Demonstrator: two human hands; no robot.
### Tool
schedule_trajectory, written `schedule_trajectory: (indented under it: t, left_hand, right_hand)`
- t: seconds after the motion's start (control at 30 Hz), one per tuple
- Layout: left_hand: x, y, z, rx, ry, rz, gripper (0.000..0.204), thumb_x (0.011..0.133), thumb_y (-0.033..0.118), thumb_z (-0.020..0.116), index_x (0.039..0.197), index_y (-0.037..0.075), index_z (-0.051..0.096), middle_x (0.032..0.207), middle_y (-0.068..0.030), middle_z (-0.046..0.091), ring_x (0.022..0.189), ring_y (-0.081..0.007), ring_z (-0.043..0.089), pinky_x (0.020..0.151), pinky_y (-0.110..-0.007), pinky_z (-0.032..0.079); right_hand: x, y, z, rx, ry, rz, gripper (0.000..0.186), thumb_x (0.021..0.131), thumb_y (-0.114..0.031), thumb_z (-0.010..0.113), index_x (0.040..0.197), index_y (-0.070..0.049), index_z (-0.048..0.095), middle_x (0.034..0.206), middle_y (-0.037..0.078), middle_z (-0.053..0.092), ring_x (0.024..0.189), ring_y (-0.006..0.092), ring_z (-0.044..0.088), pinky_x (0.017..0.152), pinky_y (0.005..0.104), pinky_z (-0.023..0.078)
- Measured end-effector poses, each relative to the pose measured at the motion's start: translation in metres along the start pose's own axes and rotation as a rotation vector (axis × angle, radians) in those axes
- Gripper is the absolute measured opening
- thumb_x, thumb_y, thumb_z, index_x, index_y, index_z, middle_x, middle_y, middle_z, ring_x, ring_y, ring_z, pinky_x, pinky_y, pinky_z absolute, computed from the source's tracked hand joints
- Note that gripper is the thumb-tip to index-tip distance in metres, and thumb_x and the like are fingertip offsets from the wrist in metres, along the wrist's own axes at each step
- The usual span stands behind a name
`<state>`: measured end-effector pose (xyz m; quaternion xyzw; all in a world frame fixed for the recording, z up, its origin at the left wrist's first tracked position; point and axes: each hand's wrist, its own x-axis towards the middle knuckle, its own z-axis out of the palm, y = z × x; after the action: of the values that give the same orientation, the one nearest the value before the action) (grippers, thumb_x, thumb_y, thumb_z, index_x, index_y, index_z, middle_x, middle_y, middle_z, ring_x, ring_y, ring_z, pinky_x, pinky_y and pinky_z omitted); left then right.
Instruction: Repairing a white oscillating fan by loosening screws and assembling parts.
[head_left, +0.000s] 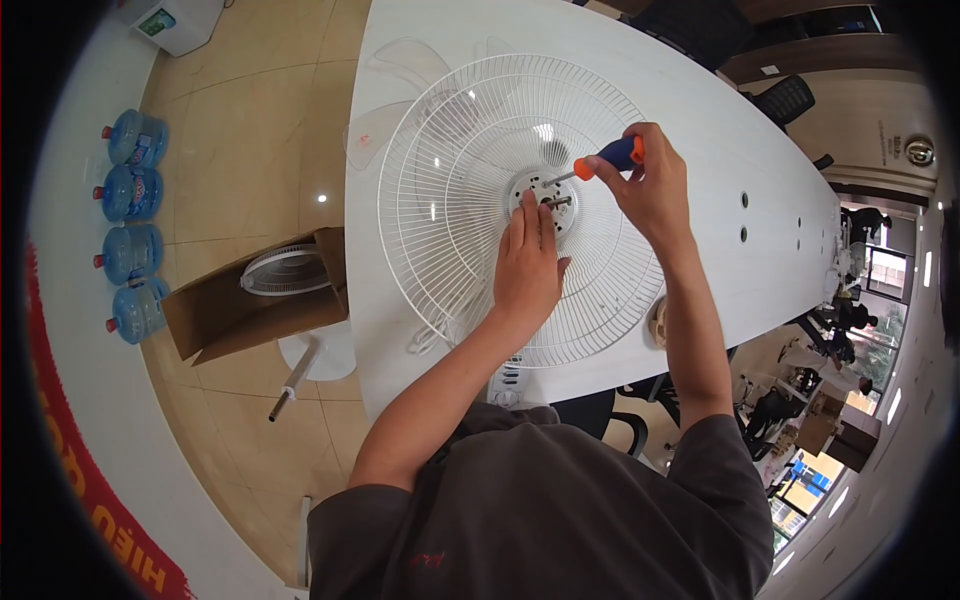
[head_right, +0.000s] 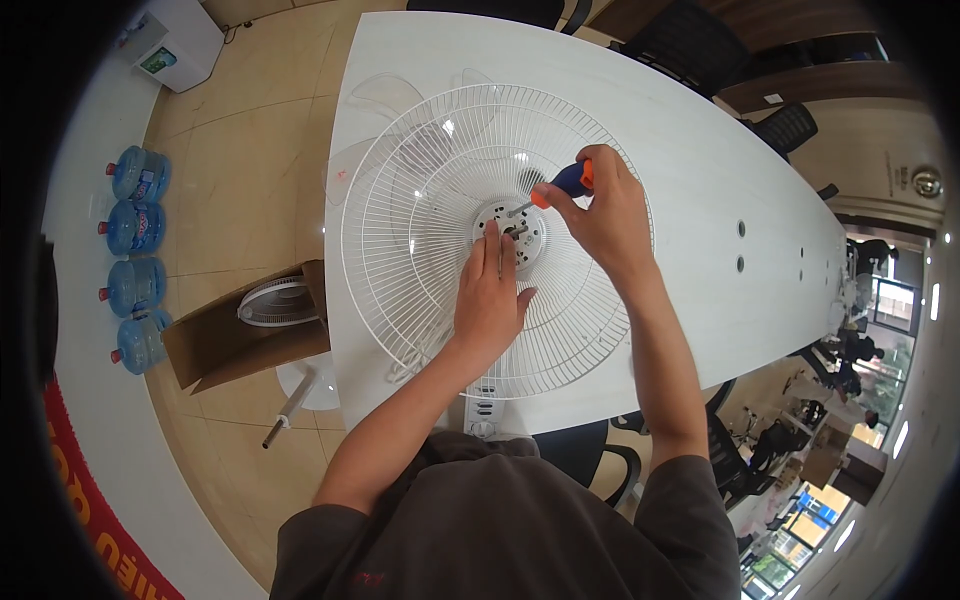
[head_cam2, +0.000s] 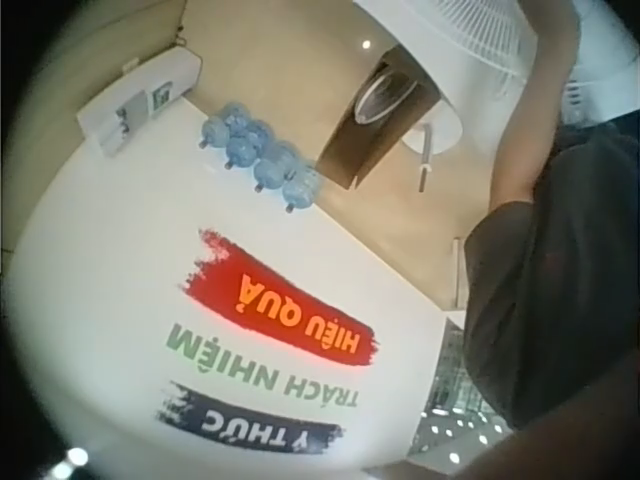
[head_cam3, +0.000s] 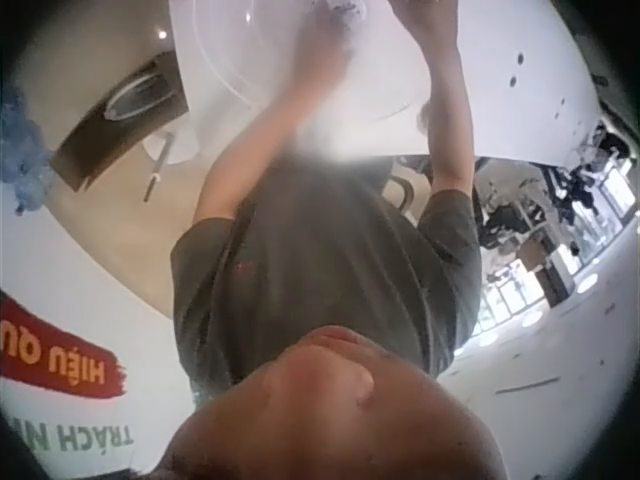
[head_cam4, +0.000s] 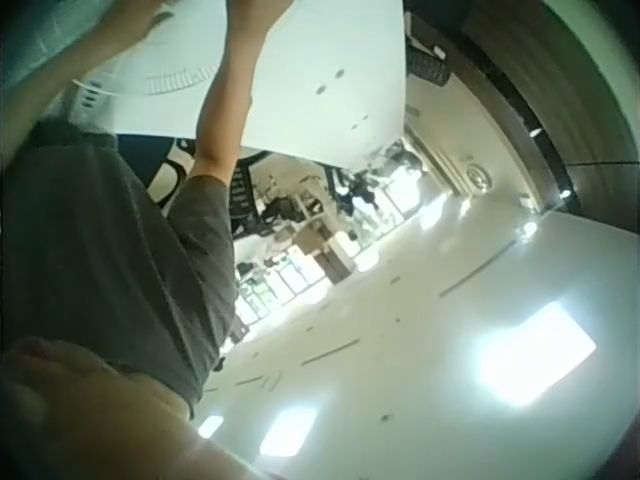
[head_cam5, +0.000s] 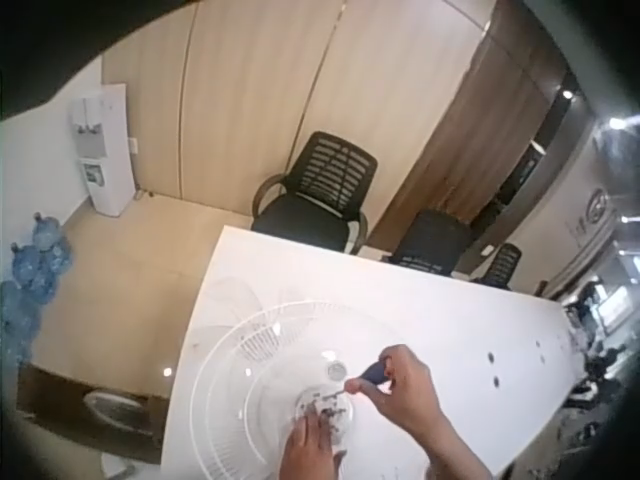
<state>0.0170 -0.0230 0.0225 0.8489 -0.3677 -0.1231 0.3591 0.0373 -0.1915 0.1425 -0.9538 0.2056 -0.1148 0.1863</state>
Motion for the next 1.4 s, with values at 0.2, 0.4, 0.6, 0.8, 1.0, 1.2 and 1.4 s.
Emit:
schedule_trajectory:
  t: [0.2, 0.4, 0.6, 0.8, 1.0, 1.2, 1.4]
  left_hand:
    - [0.0, 0.0, 0.001, 0.009, 0.002, 0.01, 0.079, 0.082, 0.022, 0.08, 0.141, -0.014, 0.043, 0.156, -0.0333, 0.029, 0.14, -0.0426, 0.038, 0.113, -0.048, 0.039]
    - [-0.001, 0.0, 0.001, 0.01, -0.011, -0.002, 0.079, 0.083, 0.023, 0.079, 0.142, -0.015, 0.041, 0.157, -0.0333, 0.028, 0.141, -0.0429, 0.036, 0.113, -0.048, 0.038]
    - [-0.001, 0.001, 0.001, 0.021, -0.018, -0.001, 0.08, 0.084, 0.023, 0.078, 0.143, -0.015, 0.04, 0.157, -0.0337, 0.027, 0.141, -0.0431, 0.036, 0.114, -0.049, 0.037]
    - [-0.001, 0.0, 0.0, 0.013, -0.027, -0.007, 0.08, 0.084, 0.024, 0.078, 0.143, -0.015, 0.04, 0.157, -0.0338, 0.026, 0.142, -0.0432, 0.035, 0.114, -0.049, 0.037]
    - [0.0, 0.001, 0.0, 0.019, -0.018, -0.002, 0.079, 0.085, 0.024, 0.077, 0.143, -0.015, 0.04, 0.156, -0.0339, 0.027, 0.141, -0.0432, 0.036, 0.114, -0.048, 0.037]
    - [-0.001, -0.001, 0.002, 0.015, -0.015, -0.003, 0.079, 0.085, 0.024, 0.077, 0.142, -0.015, 0.041, 0.157, -0.0335, 0.027, 0.142, -0.0433, 0.035, 0.115, -0.048, 0.036]
    - [-0.001, 0.0, 0.002, 0.022, -0.009, 0.004, 0.079, 0.085, 0.024, 0.077, 0.143, -0.014, 0.04, 0.157, -0.0335, 0.027, 0.142, -0.0435, 0.035, 0.115, -0.048, 0.036]
  right_hand:
    - [0.012, 0.013, -0.014, -0.222, -0.097, -0.304, 0.035, 0.079, -0.018, 0.085, 0.099, 0.001, 0.063, 0.101, 0.012, 0.067, 0.08, 0.029, 0.071, 0.072, 0.036, 0.059]
    - [0.012, -0.003, -0.024, -0.228, -0.327, -0.191, 0.029, 0.083, -0.009, 0.08, 0.106, -0.004, 0.063, 0.108, 0.012, 0.066, 0.089, 0.0282, 0.071, 0.075, 0.0351, 0.059]
    - [0.016, 0.003, -0.032, -0.292, -0.319, -0.356, 0.037, 0.083, -0.016, 0.081, 0.107, -0.006, 0.055, 0.105, 0.013, 0.064, 0.082, 0.0281, 0.071, 0.068, 0.0374, 0.058]
    - [0.02, -0.013, -0.03, -0.451, -0.476, -0.062, 0.04, 0.081, -0.013, 0.083, 0.108, -0.005, 0.055, 0.103, 0.014, 0.062, 0.089, 0.027, 0.071, 0.067, 0.0346, 0.057]
    - [0.02, 0.009, -0.032, -0.282, -0.266, -0.455, 0.04, 0.089, -0.03, 0.078, 0.109, -0.004, 0.055, 0.099, 0.014, 0.066, 0.077, 0.0281, 0.072, 0.063, 0.0336, 0.056]
    - [0.021, -0.011, -0.03, -0.396, -0.424, -0.135, 0.043, 0.084, -0.016, 0.082, 0.113, -0.005, 0.053, 0.11, 0.014, 0.06, 0.086, 0.0295, 0.071, 0.068, 0.0345, 0.058]
    - [0.026, 0.008, -0.03, -0.297, -0.365, -0.384, 0.048, 0.085, -0.023, 0.081, 0.114, -0.001, 0.05, 0.108, 0.017, 0.061, 0.081, 0.0306, 0.071, 0.069, 0.0369, 0.058]
